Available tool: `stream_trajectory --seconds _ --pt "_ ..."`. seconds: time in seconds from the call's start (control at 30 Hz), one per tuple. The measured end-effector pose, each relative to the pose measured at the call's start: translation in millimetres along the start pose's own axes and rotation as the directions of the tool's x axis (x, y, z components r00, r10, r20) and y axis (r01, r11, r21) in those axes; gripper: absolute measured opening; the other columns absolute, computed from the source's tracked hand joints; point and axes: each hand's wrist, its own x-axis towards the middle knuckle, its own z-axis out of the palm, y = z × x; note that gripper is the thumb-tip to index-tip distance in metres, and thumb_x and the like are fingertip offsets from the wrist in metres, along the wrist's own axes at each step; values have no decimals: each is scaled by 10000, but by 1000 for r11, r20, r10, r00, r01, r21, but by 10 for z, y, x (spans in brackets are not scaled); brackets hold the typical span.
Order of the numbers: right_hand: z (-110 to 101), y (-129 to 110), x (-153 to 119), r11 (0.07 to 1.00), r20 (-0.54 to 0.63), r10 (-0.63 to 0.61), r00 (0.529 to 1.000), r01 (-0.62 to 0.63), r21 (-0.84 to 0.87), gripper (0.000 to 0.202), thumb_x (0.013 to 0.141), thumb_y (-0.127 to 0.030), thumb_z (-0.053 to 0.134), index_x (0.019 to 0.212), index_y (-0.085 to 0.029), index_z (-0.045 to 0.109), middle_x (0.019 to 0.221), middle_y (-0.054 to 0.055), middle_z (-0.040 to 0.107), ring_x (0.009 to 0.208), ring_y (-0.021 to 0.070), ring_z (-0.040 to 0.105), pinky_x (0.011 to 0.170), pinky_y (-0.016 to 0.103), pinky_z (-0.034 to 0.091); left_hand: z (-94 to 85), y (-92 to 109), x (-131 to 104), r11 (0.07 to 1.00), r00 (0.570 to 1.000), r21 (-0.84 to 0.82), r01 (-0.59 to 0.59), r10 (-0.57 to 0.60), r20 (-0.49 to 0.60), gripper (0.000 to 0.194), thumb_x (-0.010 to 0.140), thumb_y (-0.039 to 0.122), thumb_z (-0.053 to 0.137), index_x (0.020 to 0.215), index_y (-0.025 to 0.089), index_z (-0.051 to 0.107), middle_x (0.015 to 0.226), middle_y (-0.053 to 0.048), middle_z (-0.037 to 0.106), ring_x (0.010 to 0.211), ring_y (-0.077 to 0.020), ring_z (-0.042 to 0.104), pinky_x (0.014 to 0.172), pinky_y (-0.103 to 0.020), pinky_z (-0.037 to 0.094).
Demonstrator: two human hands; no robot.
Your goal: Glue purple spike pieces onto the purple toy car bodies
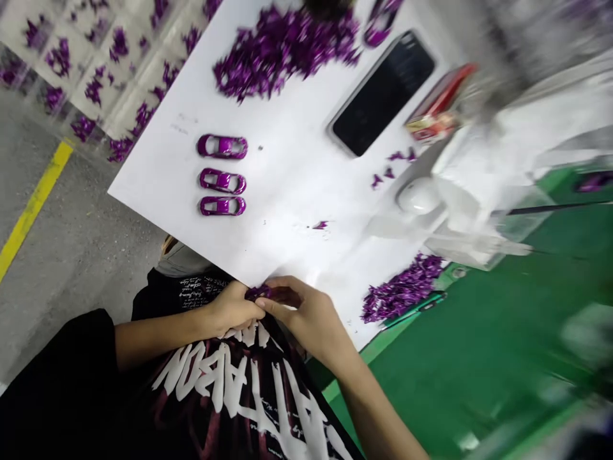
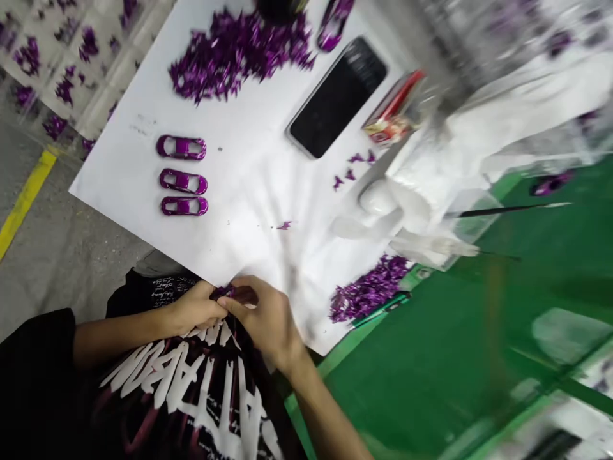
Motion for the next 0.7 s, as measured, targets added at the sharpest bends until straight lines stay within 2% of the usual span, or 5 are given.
stream_trajectory --seconds 0.1,0.23,0.4,0.6,0.7 --pt "88 10 -219 990 -22 -83 996 85 115 271 815 -387 793 1012 -215 722 951 66 804 902 245 777 840 412 644 -16 -3 -198 990 993 93 -108 103 55 255 687 83 717 924 153 652 531 82 493 418 -77 411 431 -217 322" --pt "90 19 -478 965 -117 -138 983 160 208 273 822 -416 806 982 -224 695 956 60 789 914 243 765 839 398 637 -48 41 -477 867 900 243 -436 428 86 865 705 181 866 1490 235 506 1106 -70 703 993 -222 694 904 -362 556" --pt "-150 -47 -586 949 -341 -253 905 301 96 255 856 -473 781 972 -246 760 1011 63 800 974 260 760 901 413 618 12 441 -546 850 844 142 -507 457 281 674 811 247 850 1442 289 614 1151 -74 721 1082 -236 728 1045 -423 539" --pt "-628 36 -145 971 -867 -141 477 237 -28 320 908 -504 697 1010 -204 745 1003 104 785 925 275 743 912 485 599 125 900 -306 882 747 -305 -359 467 473 451 777 305 902 1197 332 741 1111 -40 726 864 -204 769 881 -428 623" --pt "-778 182 239 951 -908 -144 394 310 -16 524 840 -479 754 1252 -177 633 1219 156 722 1066 291 721 926 490 611 192 1009 -220 873 766 -344 -345 474 433 471 701 303 955 1119 323 739 1022 -6 707 820 -193 755 794 -392 639"
